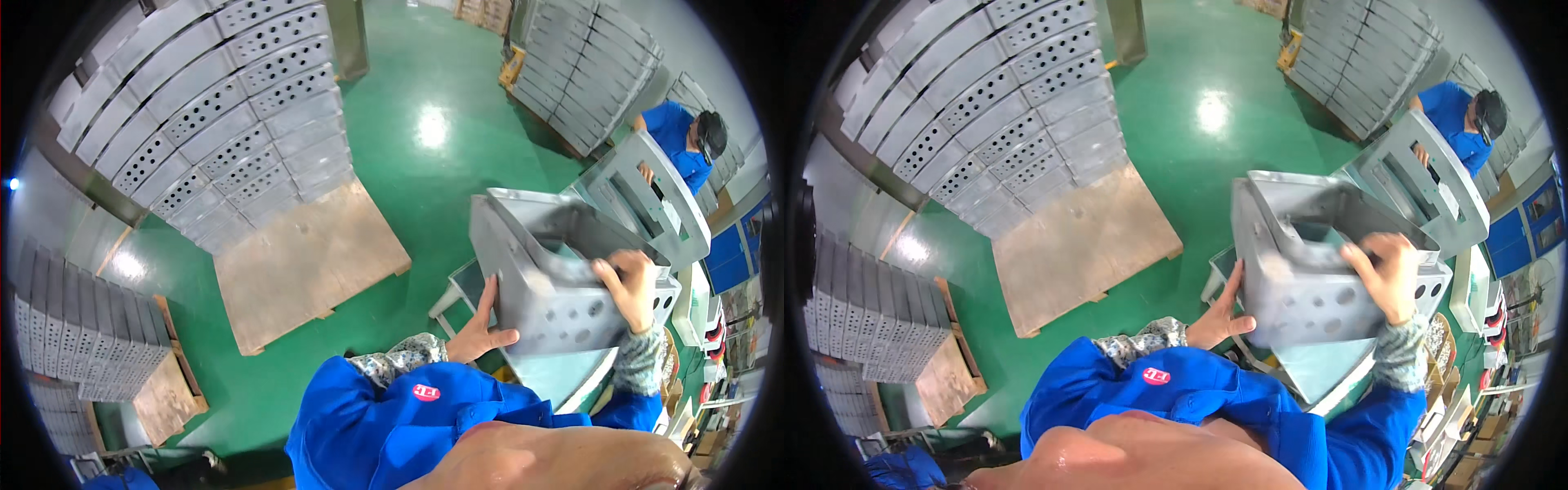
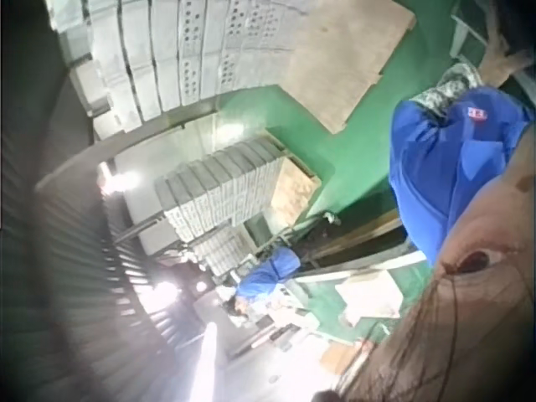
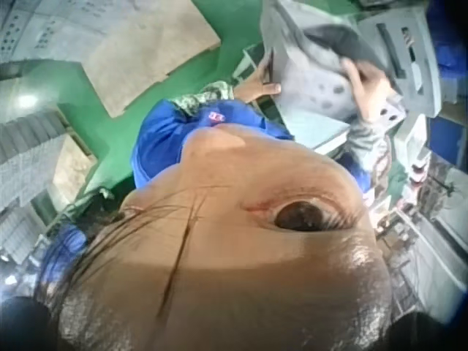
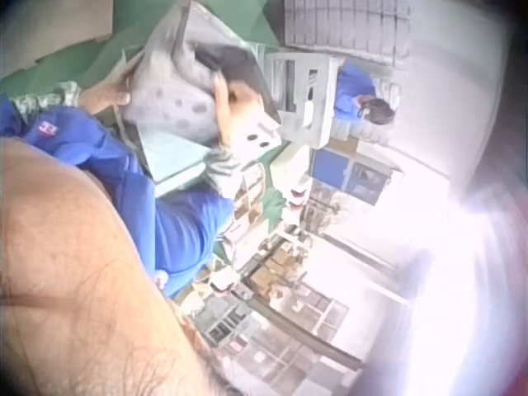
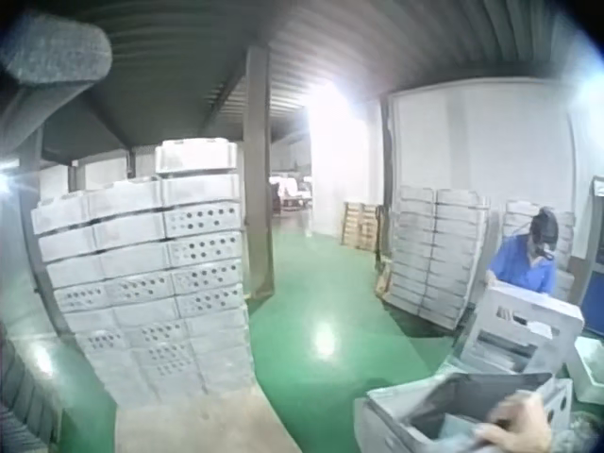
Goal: The person applies circular stickers onto the edges of metal casings, inserts small metal pins into the casing holes by hand, and stacks the completed casings onto a pile.
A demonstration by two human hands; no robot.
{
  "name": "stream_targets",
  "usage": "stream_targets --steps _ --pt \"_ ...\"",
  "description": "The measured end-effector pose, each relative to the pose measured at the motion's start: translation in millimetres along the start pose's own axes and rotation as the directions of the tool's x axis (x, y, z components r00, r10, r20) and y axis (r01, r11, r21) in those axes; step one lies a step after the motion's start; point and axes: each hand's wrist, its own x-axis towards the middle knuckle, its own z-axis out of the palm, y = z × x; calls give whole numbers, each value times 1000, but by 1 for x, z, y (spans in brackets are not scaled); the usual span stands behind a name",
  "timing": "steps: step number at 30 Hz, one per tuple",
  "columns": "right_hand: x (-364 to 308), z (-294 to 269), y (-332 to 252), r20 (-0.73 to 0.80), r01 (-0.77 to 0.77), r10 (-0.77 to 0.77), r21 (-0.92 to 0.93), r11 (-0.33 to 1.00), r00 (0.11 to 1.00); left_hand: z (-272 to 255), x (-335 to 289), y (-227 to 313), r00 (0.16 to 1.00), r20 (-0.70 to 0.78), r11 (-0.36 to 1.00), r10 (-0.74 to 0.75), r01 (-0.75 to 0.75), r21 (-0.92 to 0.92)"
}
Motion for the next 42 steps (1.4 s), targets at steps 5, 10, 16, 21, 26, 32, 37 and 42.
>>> stream_targets --steps 5,10,16,21,26,32,37,42 --pt "46 64 -177 41 141 -137 -130 981 990 -107 -59 84 991 -75 993 115 -112 41" --pt "96 68 -342 -40 535 -551 -186 824 834 -198 -140 169 924 -307 969 227 -246 -23" --pt "173 46 -501 -439 766 -776 -253 591 454 -341 -185 305 558 -207 504 803 -451 737" --pt "284 19 -606 -477 760 -763 -258 596 436 -441 -163 476 125 69 -2 990 -468 884" --pt "451 21 -688 -761 783 -578 -154 602 295 -517 -103 663 -1 222 -197 975 -468 862" --pt "644 47 -735 -869 878 -486 -161 452 91 -610 -30 772 30 92 -72 995 -395 916" --pt "663 71 -764 -836 916 -512 -28 400 198 -638 -57 785 100 -10 40 995 -310 950" --pt "689 76 -766 -814 890 -553 -109 442 176 -643 -51 796 165 -61 106 984 -283 953"
